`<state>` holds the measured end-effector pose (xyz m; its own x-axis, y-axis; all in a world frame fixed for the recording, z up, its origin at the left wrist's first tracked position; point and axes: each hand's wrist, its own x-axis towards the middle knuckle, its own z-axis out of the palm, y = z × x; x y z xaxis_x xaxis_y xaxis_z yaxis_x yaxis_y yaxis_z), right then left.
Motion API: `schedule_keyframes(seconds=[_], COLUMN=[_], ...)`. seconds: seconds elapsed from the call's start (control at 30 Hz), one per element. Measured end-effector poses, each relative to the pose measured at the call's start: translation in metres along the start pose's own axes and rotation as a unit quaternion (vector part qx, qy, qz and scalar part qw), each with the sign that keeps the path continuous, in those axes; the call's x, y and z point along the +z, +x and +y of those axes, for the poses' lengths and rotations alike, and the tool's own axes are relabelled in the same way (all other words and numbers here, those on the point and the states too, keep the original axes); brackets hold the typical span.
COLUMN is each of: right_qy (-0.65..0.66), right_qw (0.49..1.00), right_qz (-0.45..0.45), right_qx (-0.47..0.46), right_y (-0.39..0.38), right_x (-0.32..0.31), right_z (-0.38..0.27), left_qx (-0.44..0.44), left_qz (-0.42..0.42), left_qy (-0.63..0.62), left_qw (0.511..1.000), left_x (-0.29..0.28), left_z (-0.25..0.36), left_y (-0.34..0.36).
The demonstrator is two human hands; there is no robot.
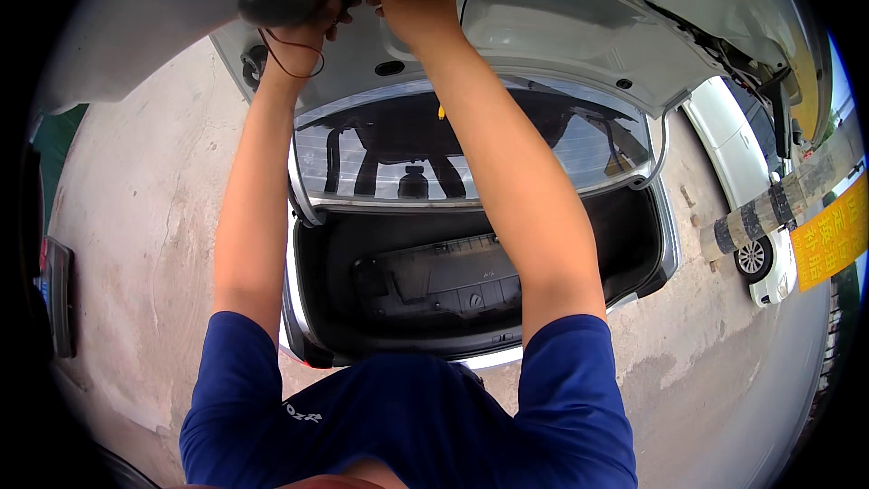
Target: The person works on the wiring inside the open trunk of a silver car. They connect and secure wires near the trunk lid, using a yellow tool to manipulate the connections. The person then closes the trunk and walks away.
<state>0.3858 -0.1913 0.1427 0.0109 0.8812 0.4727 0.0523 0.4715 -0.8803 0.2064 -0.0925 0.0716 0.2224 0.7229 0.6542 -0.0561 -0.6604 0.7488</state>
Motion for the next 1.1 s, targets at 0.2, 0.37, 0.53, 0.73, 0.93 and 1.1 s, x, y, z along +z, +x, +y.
schedule_keyframes(seconds=[0.2, 0.37, 0.53, 0.73, 0.93, 1.1], right_qy=[-0.003, 0.035, 0.234, 0.432, 0.366, 0.075], right_qw=[0.985, 0.975, 0.952, 0.878, 0.909, 0.929], right_qz=[0.139, 0.190, 0.195, 0.199, 0.199, 0.292], right_qx=[-0.102, -0.112, -0.043, 0.065, -0.015, -0.214], right_y=[0.020, 0.021, 0.019, 0.013, 0.006, 0.004], right_x=[0.036, 0.043, 0.045, 0.049, 0.055, 0.059], right_z=[0.022, 0.038, 0.051, 0.071, 0.076, 0.086], left_qx=[0.238, 0.220, 0.166, -0.033, 0.029, 0.025], left_qz=[0.064, 0.092, 0.078, 0.043, 0.073, 0.097], left_qy=[0.181, 0.154, 0.141, -0.008, -0.058, -0.083], left_qw=[0.952, 0.959, 0.973, 0.998, 0.995, 0.992], left_x=[0.001, 0.007, 0.001, 0.006, 0.014, 0.027], left_z=[-0.017, -0.015, 0.002, 0.033, 0.029, 0.037], left_y=[-0.005, -0.012, -0.009, -0.014, -0.014, -0.018])
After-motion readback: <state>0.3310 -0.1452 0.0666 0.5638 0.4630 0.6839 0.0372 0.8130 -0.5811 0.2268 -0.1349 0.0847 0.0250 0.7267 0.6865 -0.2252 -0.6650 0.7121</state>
